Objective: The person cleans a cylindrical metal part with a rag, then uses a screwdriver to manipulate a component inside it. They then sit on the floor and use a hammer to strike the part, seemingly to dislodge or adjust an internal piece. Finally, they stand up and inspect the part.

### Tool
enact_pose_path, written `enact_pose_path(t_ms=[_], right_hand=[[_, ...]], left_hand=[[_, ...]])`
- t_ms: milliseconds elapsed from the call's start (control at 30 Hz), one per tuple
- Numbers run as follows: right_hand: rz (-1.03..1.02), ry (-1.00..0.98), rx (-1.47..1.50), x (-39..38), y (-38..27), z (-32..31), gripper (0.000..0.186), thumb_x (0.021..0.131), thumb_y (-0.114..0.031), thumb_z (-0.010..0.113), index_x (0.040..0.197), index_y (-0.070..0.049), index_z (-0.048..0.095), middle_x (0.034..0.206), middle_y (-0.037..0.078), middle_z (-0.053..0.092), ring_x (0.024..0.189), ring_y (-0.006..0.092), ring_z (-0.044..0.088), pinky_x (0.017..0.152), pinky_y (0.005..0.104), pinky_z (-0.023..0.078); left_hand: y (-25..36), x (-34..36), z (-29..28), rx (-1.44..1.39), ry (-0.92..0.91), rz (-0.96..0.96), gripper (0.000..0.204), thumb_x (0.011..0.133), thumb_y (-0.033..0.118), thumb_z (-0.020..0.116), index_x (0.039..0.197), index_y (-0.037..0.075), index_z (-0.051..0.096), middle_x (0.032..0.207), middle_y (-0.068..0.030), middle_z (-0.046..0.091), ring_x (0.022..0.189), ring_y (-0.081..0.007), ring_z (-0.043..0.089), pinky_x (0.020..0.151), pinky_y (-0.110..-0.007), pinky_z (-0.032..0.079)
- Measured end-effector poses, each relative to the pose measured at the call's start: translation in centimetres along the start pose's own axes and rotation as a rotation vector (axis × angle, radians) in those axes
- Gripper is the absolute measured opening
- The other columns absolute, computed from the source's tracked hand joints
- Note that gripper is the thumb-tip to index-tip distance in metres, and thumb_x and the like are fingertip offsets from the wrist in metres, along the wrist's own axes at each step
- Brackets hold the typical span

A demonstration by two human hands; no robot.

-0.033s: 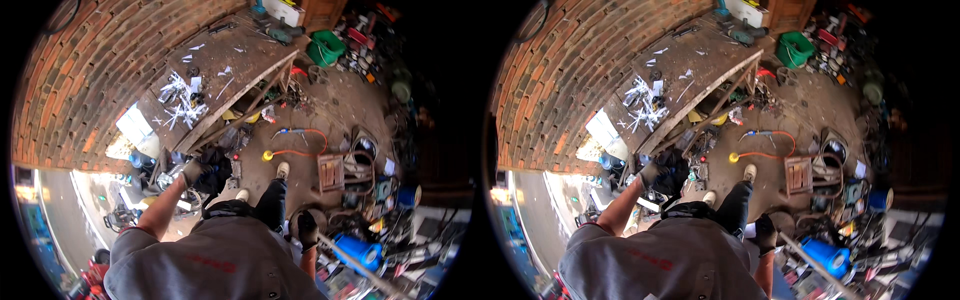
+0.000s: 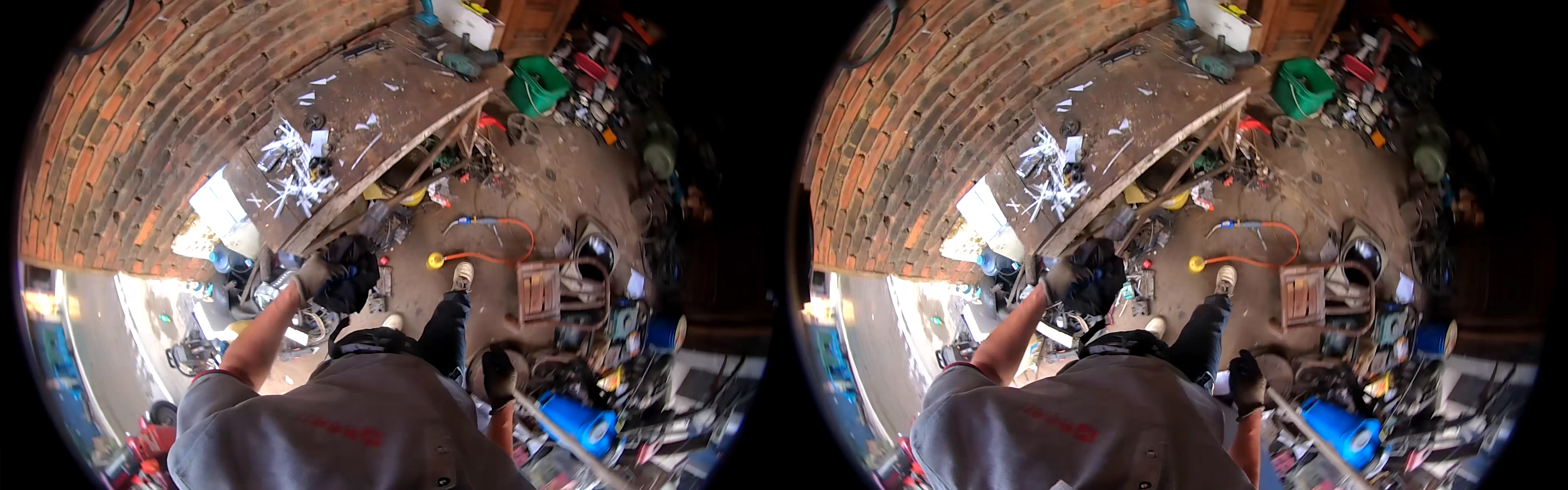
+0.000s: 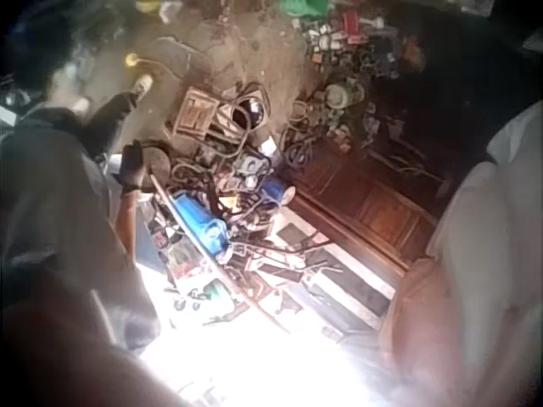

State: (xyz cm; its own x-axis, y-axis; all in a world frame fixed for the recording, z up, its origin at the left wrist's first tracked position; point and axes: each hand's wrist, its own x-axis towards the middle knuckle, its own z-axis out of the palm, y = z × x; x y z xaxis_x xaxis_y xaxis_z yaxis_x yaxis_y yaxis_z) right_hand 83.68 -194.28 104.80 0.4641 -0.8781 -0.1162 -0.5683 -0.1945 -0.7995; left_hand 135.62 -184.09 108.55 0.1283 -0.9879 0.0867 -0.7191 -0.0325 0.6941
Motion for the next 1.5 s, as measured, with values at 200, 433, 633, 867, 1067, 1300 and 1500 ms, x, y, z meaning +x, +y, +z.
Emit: enact_pose_path(t_ms=[200,433,633,867,1067,1300,1500], right_hand=[[0.063,-0.296,0.141,20.5,2.7,-4.2,0.036,0.089,-0.009,0.067,0.121,0.003,0.060,0.107,0.016,0.069,0.094,0.0177,0.067,0.079,0.0302,0.054],[-0.135,-0.298,-0.104,46.1,-9.0,-7.8,0.043,0.090,-0.031,0.069,0.122,-0.003,0.061,0.088,0.010,0.069,0.079,0.0183,0.068,0.072,0.0327,0.054],[-0.331,-0.383,0.290,64.6,-22.6,3.8,0.045,0.088,-0.034,0.072,0.118,-0.002,0.063,0.093,0.015,0.070,0.081,0.0241,0.069,0.075,0.0358,0.053],[-0.375,-0.257,-0.546,82.6,-37.7,17.3,0.040,0.089,-0.032,0.059,0.117,-0.004,0.065,0.122,0.022,0.063,0.115,0.0367,0.060,0.095,0.0453,0.048],[-0.362,-0.319,-0.842,88.7,-38.2,25.3,0.044,0.086,-0.025,0.057,0.121,0.001,0.061,0.122,0.025,0.063,0.118,0.0366,0.059,0.099,0.0453,0.047],[-0.378,-0.289,-0.803,89.1,-38.4,25.1,0.036,0.084,-0.025,0.061,0.107,0.001,0.068,0.107,0.024,0.068,0.103,0.0372,0.066,0.089,0.0442,0.053],[-0.147,-0.462,0.374,83.5,-39.7,13.0,0.028,0.090,-0.020,0.067,0.111,-0.002,0.068,0.083,0.008,0.068,0.071,0.0124,0.065,0.062,0.0261,0.053]], left_hand=[[1.1,15.2,-4.4,-0.267,0.133,-0.524,0.037,0.078,0.014,0.075,0.112,0.004,0.068,0.097,-0.0080,0.073,0.088,-0.0154,0.067,0.078,-0.033,0.054],[1.8,30.3,-11.1,0.260,-0.036,-0.767,0.056,0.077,0.048,0.075,0.117,0.011,0.065,0.096,-0.0153,0.072,0.086,-0.0271,0.070,0.076,-0.037,0.055],[-7.5,31.9,-10.0,0.368,-0.076,-0.723,0.052,0.082,0.046,0.066,0.118,0.010,0.063,0.107,-0.0217,0.069,0.100,-0.0371,0.067,0.084,-0.044,0.053],[-4.4,33.8,-7.7,0.621,-0.021,-0.858,0.060,0.086,0.030,0.053,0.142,0.010,0.045,0.145,-0.0210,0.042,0.132,-0.0397,0.041,0.110,-0.055,0.027],[-6.1,34.1,-3.2,0.705,0.121,-0.850,0.077,0.076,0.043,0.068,0.140,0.008,0.045,0.134,-0.0171,0.049,0.127,-0.0391,0.044,0.108,-0.060,0.027],[-7.4,36.8,-8.0,0.415,-0.273,-1.023,0.058,0.078,0.042,0.069,0.128,0.014,0.055,0.126,-0.0148,0.057,0.119,-0.0370,0.054,0.095,-0.055,0.044],[-7.2,35.0,-8.9,0.245,0.098,-0.887,0.053,0.078,0.034,0.070,0.122,0.007,0.060,0.120,-0.0179,0.060,0.112,-0.0406,0.056,0.094,-0.049,0.046]])
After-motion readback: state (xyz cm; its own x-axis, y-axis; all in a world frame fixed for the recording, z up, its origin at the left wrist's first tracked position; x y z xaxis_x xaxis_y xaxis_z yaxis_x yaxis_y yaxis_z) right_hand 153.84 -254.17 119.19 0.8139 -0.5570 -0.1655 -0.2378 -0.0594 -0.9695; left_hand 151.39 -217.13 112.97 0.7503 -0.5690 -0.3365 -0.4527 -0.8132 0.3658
